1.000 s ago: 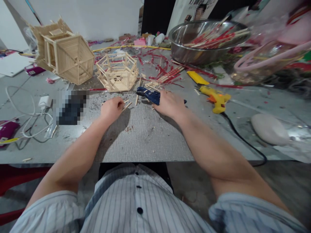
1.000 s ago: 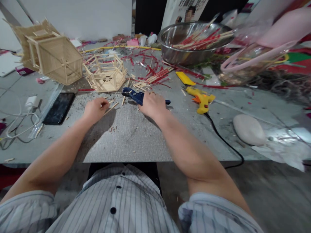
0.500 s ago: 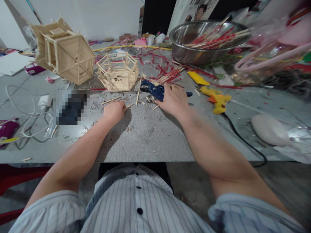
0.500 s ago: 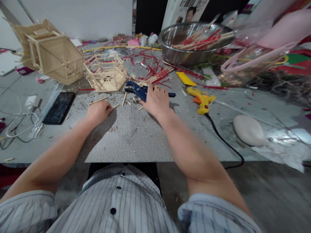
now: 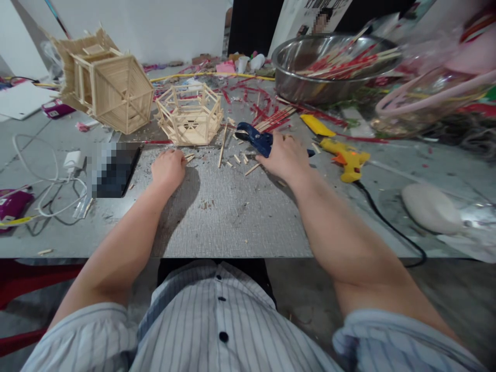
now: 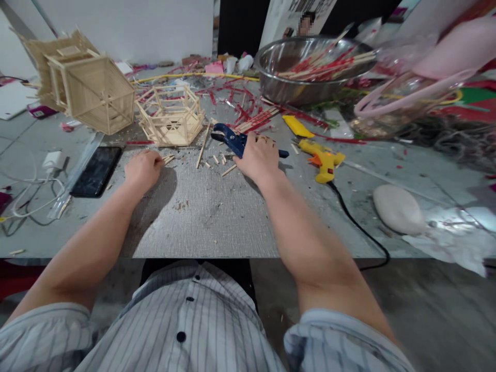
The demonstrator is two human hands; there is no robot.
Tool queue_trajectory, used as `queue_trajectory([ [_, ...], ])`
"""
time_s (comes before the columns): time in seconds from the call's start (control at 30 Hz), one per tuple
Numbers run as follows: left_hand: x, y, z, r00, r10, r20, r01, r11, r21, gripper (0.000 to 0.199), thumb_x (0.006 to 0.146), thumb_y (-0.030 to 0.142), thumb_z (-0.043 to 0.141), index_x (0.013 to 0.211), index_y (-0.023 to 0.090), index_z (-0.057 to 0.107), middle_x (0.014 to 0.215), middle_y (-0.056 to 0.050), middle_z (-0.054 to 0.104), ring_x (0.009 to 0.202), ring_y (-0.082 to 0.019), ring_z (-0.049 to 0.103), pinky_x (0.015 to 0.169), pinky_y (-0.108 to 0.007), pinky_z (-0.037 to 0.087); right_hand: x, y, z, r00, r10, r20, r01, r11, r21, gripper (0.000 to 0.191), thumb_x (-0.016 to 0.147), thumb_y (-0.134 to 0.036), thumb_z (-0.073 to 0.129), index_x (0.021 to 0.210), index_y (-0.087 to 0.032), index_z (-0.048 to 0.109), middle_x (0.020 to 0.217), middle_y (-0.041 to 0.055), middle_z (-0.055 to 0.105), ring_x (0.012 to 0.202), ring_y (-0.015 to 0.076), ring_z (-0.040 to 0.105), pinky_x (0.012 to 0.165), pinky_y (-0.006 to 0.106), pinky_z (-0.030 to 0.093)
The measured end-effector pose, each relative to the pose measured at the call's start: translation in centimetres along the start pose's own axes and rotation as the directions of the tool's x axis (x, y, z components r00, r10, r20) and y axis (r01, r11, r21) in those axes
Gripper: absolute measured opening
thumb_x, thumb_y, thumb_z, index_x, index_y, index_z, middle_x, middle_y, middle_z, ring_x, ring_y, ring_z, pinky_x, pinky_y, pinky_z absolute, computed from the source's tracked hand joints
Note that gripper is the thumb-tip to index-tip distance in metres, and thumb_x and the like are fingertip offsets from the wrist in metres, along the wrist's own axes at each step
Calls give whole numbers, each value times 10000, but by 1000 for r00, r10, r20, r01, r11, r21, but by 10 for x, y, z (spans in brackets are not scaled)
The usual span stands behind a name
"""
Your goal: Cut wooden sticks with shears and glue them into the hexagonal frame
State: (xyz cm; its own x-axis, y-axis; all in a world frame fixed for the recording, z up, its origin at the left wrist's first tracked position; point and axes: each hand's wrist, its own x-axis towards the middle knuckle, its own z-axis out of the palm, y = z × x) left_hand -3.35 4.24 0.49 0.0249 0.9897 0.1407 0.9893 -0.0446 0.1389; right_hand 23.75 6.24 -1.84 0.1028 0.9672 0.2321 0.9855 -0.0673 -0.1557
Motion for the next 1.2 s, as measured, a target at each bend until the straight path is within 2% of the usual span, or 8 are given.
queue_trajectory([
  [0.23, 2, -1, 0, 998, -25, -50, 23, 999, -44, 204, 883, 268, 484, 938, 190, 664, 1030, -133, 679, 1016, -284, 597, 753, -352, 456, 8, 12, 11, 999, 43, -29, -42, 999, 27, 720, 759, -394, 683, 1362, -80, 444, 1234, 255, 565, 1125, 386, 540, 913, 520, 401],
  [0.43, 5, -3, 6, 997, 15, -69, -21, 995, -96, 191, 872, 263, 489, 942, 192, 652, 996, -114, 684, 947, -244, 609, 757, -322, 438, 7, 9, 7, 999, 50, -12, -50, 998, 35, 711, 768, -393, 680, 1355, -65, 449, 1238, 269, 566, 1148, 393, 532, 914, 504, 404],
  [0.6, -1, 10, 14, 996, 55, -64, -71, 954, -290, 260, 934, 247, 360, 1047, 186, 585, 853, -97, 679, 792, -216, 616, 727, -318, 411, 5, 8, -2, 998, 52, 23, -53, 997, 64, 700, 787, -380, 659, 1363, -51, 435, 1238, 291, 565, 1138, 409, 540, 890, 490, 404],
  [0.7, -6, 24, 14, 994, 64, -86, -87, 948, -307, 261, 943, 273, 365, 1074, 182, 571, 864, -99, 676, 774, -206, 615, 703, -306, 405, 4, 6, -6, 999, 21, 44, -25, 996, 89, 664, 822, -390, 609, 1353, -28, 439, 1222, 313, 566, 1138, 406, 542, 885, 476, 399],
  [0.83, -6, 42, 7, 993, 113, 18, -106, 968, -226, 266, 909, 331, 463, 1037, 150, 609, 876, -117, 696, 825, -221, 637, 705, -304, 425, 3, 3, -5, 998, 41, 41, -44, 996, 76, 659, 813, -393, 624, 1346, -49, 448, 1236, 290, 572, 1142, 395, 548, 899, 474, 403],
  [0.97, 8, 59, 4, 989, 113, 90, -102, 987, -124, 300, 895, 366, 475, 1009, 152, 651, 982, -164, 709, 929, -269, 658, 752, -344, 473, 2, 1, -5, 1000, 13, 17, -15, 991, 132, 673, 808, -360, 604, 1374, -50, 412, 1240, 278, 579, 1132, 381, 561, 901, 481, 417],
  [1.1, 25, 76, 12, 988, 75, 134, -67, 995, -67, 347, 869, 366, 519, 1083, 133, 661, 1068, -209, 695, 1024, -325, 659, 822, -413, 507, 5, 0, -13, 992, 87, -89, -54, 946, 319, 547, 827, -299, 534, 1329, -89, 475, 1193, 206, 633, 1105, 330, 596, 898, 445, 450],
  [1.2, 33, 83, 20, 979, 72, 193, -66, 997, -37, 371, 862, 377, 544, 1093, 119, 677, 1124, -234, 677, 1082, -347, 644, 869, -440, 510, 7, 0, -18, 988, 129, -86, -68, 859, 508, 369, 849, -323, 483, 1161, -162, 596, 996, 135, 697, 951, 279, 651, 819, 413, 502],
])
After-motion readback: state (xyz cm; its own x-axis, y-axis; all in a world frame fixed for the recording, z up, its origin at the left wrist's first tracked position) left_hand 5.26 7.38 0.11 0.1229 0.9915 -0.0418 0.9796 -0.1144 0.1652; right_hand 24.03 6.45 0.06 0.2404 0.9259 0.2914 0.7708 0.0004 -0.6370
